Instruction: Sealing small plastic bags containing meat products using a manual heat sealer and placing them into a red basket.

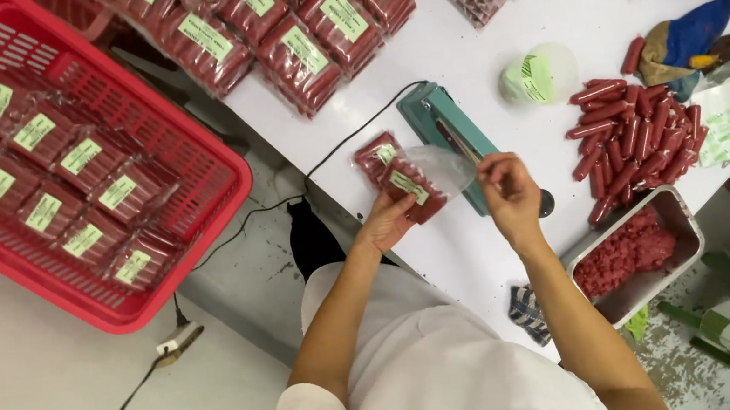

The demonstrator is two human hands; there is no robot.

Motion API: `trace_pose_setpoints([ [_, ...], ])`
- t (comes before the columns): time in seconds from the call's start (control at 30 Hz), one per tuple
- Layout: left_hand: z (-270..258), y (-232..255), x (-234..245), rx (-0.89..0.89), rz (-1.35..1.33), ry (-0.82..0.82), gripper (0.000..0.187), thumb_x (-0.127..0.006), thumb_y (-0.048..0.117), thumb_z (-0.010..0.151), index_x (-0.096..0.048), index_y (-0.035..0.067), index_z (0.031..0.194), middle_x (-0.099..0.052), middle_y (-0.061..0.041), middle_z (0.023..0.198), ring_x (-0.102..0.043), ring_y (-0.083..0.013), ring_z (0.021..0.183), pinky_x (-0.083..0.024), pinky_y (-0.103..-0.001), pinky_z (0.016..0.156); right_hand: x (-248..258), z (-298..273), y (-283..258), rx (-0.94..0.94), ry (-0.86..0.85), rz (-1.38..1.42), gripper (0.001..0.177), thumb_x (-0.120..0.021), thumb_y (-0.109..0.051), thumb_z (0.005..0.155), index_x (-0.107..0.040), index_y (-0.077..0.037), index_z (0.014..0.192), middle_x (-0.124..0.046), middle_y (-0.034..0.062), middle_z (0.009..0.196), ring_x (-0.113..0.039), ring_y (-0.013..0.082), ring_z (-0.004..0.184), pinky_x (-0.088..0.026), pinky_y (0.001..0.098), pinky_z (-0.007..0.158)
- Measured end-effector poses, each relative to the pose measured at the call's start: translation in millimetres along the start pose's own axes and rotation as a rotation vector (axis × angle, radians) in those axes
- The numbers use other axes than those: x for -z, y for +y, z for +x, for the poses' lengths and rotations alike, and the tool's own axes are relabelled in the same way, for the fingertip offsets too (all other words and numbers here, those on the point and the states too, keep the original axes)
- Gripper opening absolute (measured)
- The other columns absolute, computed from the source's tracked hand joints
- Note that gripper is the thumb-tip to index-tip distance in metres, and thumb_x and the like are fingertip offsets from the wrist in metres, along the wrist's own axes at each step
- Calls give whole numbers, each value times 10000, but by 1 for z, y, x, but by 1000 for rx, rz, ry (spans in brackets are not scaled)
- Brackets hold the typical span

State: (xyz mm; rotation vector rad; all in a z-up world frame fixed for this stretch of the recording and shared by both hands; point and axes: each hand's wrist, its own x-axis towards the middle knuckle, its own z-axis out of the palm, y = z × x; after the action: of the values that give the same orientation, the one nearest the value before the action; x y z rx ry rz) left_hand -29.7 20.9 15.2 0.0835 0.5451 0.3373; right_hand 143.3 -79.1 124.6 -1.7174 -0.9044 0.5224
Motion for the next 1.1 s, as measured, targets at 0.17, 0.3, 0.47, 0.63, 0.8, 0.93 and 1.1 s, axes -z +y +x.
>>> trace_pose_setpoints([
  [0.17,-6,-40,25,100,236,12,658,-867,42,782,-587,187,1360,-670,-50,1313,-655,-238,1172,-564,-441,998,40,11,11,-71,-232,-875,246,-591,-123,983,-496,-44,1195,-633,186,1056,-621,368,1041,-523,481,902],
  [0.3,40,-106,49,172,374,-74,796,-924,-24,706,-590,180,1399,-667,-78,1321,-662,-276,1178,-574,-476,969,61,26,27,-397,-533,-1200,573,-436,-602,1080,-598,-118,1341,-706,142,1064,-688,339,1051,-587,501,862],
  [0.47,76,-92,-10,-85,128,104,716,-865,10,780,-523,113,1400,-632,-127,1316,-606,-327,1235,-531,-512,1025,61,22,34,-302,-525,-1209,504,-397,-553,1105,-608,-118,1247,-701,156,1009,-705,361,1011,-585,499,860],
  [0.63,116,-98,8,-102,35,282,670,-899,48,792,-557,202,1347,-671,-77,1244,-697,-296,1101,-631,-473,881,61,-5,129,89,-350,-1153,377,-430,-432,1114,-582,-89,1160,-583,81,899,-682,262,890,-579,338,767],
  [0.8,96,-78,-24,-59,40,341,671,-890,63,792,-536,145,1357,-622,-111,1242,-662,-307,1120,-614,-474,912,62,-10,160,217,-269,-1124,356,-484,-437,1054,-581,-102,1124,-521,45,892,-646,227,861,-564,321,729],
  [0.93,91,-67,-50,-74,-36,444,599,-868,199,855,-518,186,1341,-608,-63,1221,-661,-260,1105,-604,-451,905,65,-11,166,228,-254,-1135,358,-488,-448,1048,-583,-109,1114,-519,37,875,-645,225,861,-561,321,729],
  [1.1,71,-55,-74,-49,14,507,575,-850,226,842,-511,165,1302,-563,-58,1231,-592,-270,1197,-548,-480,955,64,-13,177,306,-216,-1154,404,-483,-489,1051,-594,-104,1100,-524,43,859,-648,232,838,-557,323,717],
])
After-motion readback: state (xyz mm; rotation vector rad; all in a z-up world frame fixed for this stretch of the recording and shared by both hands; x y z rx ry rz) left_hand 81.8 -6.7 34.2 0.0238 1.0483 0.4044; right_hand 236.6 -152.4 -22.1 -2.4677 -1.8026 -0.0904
